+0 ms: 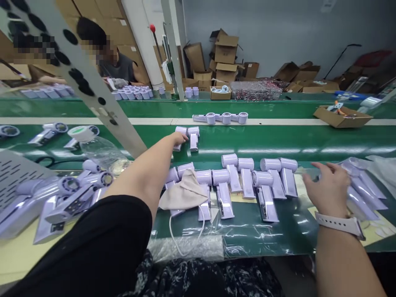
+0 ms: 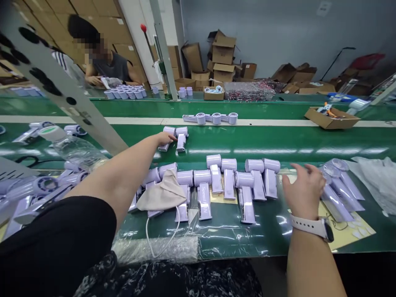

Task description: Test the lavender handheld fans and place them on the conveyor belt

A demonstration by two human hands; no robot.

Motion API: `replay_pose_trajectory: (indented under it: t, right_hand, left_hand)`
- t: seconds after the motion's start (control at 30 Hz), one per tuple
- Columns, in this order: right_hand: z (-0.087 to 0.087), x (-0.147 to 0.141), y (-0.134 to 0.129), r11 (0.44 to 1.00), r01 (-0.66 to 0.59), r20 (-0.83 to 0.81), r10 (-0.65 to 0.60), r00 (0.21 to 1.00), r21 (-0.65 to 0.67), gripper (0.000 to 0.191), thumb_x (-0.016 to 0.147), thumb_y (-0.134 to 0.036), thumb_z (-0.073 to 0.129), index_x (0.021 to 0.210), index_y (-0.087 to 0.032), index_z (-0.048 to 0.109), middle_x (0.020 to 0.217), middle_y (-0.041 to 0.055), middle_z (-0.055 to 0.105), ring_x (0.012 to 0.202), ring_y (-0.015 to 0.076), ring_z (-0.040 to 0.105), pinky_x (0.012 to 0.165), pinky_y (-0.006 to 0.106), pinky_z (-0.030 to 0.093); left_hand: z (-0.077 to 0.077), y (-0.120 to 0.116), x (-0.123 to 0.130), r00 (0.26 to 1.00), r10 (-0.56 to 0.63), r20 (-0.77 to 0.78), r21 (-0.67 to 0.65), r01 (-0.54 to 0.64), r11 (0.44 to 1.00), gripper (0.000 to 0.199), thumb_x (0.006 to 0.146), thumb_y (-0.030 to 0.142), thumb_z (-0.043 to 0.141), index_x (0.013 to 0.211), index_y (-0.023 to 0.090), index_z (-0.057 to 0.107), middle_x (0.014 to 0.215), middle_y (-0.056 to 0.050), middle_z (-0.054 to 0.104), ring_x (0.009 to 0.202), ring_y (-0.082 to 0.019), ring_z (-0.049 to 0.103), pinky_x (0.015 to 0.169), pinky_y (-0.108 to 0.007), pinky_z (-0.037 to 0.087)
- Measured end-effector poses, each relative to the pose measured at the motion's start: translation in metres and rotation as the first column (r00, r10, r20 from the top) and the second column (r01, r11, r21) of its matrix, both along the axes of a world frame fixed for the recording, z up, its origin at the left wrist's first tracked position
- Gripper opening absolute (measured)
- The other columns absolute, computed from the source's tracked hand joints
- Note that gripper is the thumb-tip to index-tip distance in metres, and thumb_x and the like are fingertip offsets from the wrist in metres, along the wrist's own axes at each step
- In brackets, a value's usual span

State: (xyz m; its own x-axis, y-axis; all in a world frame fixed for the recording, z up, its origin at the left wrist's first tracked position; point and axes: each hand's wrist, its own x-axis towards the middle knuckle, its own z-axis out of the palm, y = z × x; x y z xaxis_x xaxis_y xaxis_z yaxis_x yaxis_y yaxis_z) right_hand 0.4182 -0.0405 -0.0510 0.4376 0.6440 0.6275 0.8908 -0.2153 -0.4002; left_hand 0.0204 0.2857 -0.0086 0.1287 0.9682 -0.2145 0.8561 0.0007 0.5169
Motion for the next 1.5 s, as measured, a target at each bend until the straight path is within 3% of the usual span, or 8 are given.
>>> replay_pose_trajectory:
  t: [0.2,0.4,0.63,0.73,0.9,1.17,1.3,1.5]
  right_hand:
    - [0.03,-0.111,0.026,0.97,-0.234,-0.024,0.232,0.972,-0.072,0.018,0.092,-0.033,0.06,0.104,-0.022,0.067,0.115,0.0145,0.066,0.116,0.0382,0.06,0.099,0.059,0.048]
    - [0.027,-0.257,0.014,0.614,-0.649,-0.357,0.543,0.76,-0.449,0.022,0.089,-0.035,0.074,0.076,-0.021,0.061,0.082,0.0085,0.072,0.079,0.027,0.069,0.07,0.038,0.052]
    - [0.019,-0.261,0.012,0.571,-0.697,-0.497,0.493,0.714,-0.435,0.02,0.088,-0.011,0.059,0.076,-0.023,0.049,0.082,0.0116,0.072,0.082,0.0288,0.071,0.075,0.039,0.051]
    - [0.025,-0.251,0.01,0.52,-0.803,-0.687,0.471,0.553,-0.29,0.008,0.092,-0.02,0.055,0.093,-0.024,0.048,0.072,0.0004,0.068,0.065,0.0212,0.07,0.063,0.032,0.052]
    - [0.04,-0.262,0.002,0.615,-0.752,-0.972,0.163,-0.17,0.235,0.027,0.085,-0.029,0.061,0.11,-0.023,0.054,0.047,-0.0145,0.04,0.037,0.0129,0.051,0.046,0.022,0.036]
    - [0.037,-0.314,-0.003,0.334,-0.855,-0.911,0.251,-0.326,0.398,0.033,0.096,-0.052,0.064,0.107,-0.022,0.073,0.081,0.0025,0.069,0.074,0.0178,0.064,0.071,0.032,0.054]
    - [0.031,-0.315,-0.006,0.393,-0.873,-0.948,0.244,-0.204,0.289,0.046,0.086,-0.062,0.073,0.1,-0.018,0.073,0.068,0.0008,0.063,0.06,0.0164,0.057,0.056,0.03,0.049]
    - [0.024,-0.31,-0.017,0.706,-0.708,-0.728,0.474,0.495,-0.021,0.049,0.079,-0.056,0.079,0.109,-0.018,0.069,0.087,0.0078,0.069,0.067,0.0215,0.059,0.061,0.036,0.05]
  left_hand:
    - [-0.009,0.009,0.034,0.995,0.086,-0.054,-0.042,-0.088,0.995,0.041,0.097,0.039,0.066,0.132,0.017,0.061,0.135,-0.013,0.062,0.117,-0.028,0.065,0.097,-0.051,0.057]
    - [-0.002,-0.008,0.028,0.992,0.101,0.072,-0.108,-0.093,0.99,0.037,0.097,0.037,0.067,0.127,0.016,0.063,0.128,-0.011,0.066,0.11,-0.025,0.067,0.092,-0.046,0.06]
    - [0.04,-0.066,-0.028,0.872,0.111,0.477,-0.118,-0.061,0.991,0.024,0.095,0.034,0.063,0.106,0.012,0.067,0.084,-0.006,0.07,0.073,-0.017,0.067,0.067,-0.029,0.058]
    - [0.061,-0.115,-0.065,0.751,0.113,0.65,-0.082,-0.078,0.994,0.041,0.094,0.047,0.049,0.108,0.013,0.068,0.08,-0.009,0.071,0.078,-0.022,0.069,0.069,-0.032,0.059]
    - [0.061,-0.219,-0.107,0.337,0.177,0.925,-0.199,0.029,0.98,0.05,0.084,0.063,0.053,0.096,0.017,0.07,0.086,-0.012,0.074,0.1,-0.034,0.072,0.083,-0.047,0.061]
    - [-0.007,-0.308,-0.093,-0.117,0.056,0.992,-0.023,0.264,0.964,0.077,0.055,0.088,0.076,0.095,0.022,0.069,0.093,-0.009,0.077,0.093,-0.033,0.076,0.074,-0.04,0.063]
    - [-0.017,-0.31,-0.093,-0.042,-0.046,0.998,0.055,0.256,0.965,0.063,0.063,0.073,0.084,0.093,0.019,0.073,0.073,-0.005,0.073,0.065,-0.024,0.073,0.057,-0.032,0.059]
    - [-0.008,-0.31,-0.081,-0.18,0.12,0.976,-0.098,0.127,0.987,0.065,0.057,0.074,0.085,0.087,0.017,0.075,0.08,-0.004,0.071,0.082,-0.023,0.073,0.084,-0.036,0.062]
